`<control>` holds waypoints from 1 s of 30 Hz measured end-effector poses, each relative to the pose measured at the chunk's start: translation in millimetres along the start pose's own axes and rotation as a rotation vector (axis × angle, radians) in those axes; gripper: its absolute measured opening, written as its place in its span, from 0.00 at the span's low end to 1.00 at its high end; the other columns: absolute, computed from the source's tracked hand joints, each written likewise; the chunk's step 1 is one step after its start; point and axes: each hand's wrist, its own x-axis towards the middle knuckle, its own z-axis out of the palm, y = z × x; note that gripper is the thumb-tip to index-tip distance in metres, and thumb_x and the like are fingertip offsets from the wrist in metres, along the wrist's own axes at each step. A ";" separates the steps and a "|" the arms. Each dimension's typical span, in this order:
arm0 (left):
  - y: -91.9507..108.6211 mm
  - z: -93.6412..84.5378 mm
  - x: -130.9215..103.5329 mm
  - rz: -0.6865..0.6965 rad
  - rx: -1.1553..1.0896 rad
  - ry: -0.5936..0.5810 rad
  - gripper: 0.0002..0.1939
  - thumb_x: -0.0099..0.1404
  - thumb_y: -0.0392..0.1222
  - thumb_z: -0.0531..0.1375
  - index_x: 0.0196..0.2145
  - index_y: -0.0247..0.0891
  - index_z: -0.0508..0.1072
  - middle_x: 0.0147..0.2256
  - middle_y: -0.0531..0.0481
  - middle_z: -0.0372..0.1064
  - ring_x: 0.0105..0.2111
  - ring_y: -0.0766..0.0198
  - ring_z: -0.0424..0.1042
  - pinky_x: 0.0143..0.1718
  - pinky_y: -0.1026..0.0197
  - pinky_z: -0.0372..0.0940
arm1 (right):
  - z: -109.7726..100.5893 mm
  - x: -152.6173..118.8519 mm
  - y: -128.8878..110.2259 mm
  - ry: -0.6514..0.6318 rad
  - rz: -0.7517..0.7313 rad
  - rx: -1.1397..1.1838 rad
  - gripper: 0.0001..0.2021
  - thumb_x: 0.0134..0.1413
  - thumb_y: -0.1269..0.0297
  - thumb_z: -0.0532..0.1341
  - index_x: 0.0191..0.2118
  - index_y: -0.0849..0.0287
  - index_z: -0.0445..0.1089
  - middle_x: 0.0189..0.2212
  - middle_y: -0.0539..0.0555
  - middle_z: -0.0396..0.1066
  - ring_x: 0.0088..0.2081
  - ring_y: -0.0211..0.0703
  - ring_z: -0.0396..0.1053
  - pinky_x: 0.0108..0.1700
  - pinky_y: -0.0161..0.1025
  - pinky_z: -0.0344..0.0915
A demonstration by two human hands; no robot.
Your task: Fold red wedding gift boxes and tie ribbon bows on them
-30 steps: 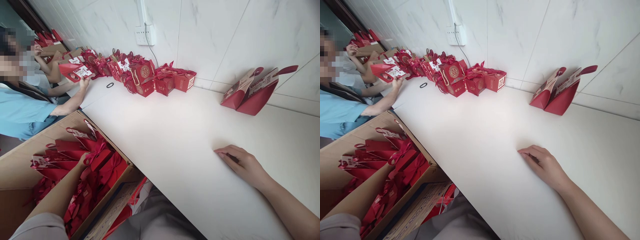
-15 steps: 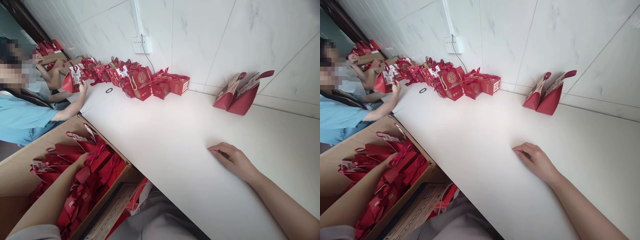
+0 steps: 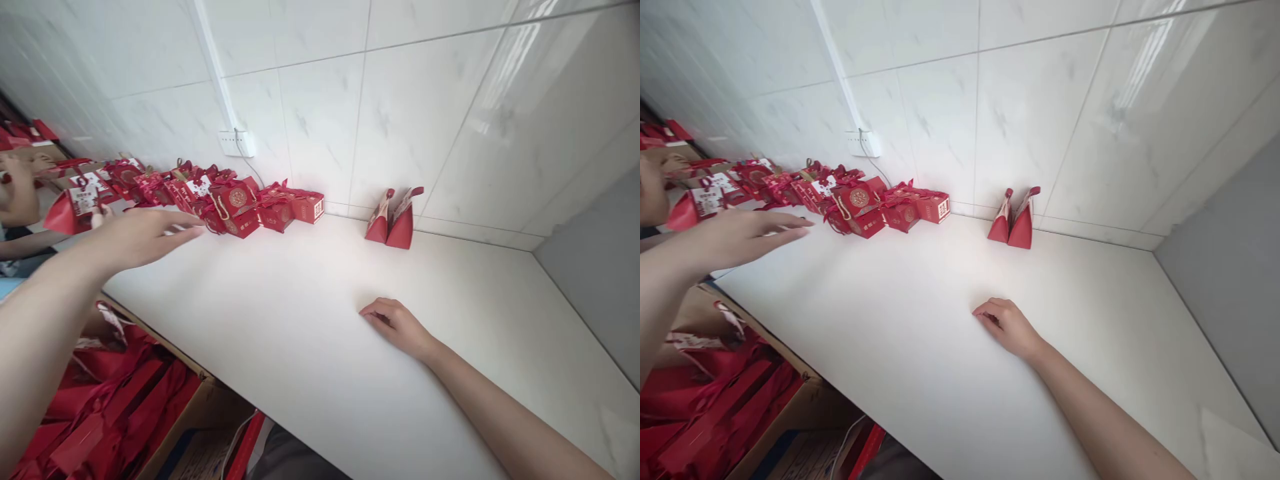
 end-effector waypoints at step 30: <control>342.9 184.4 93.2 0.503 -0.855 -0.027 0.20 0.69 0.50 0.52 0.55 0.42 0.68 0.61 0.42 0.60 0.62 0.51 0.60 0.65 0.42 0.48 | -121.3 162.7 46.4 0.719 0.337 -0.369 0.21 0.62 0.58 0.57 0.59 0.55 0.67 0.65 0.63 0.53 0.65 0.61 0.52 0.59 0.58 0.59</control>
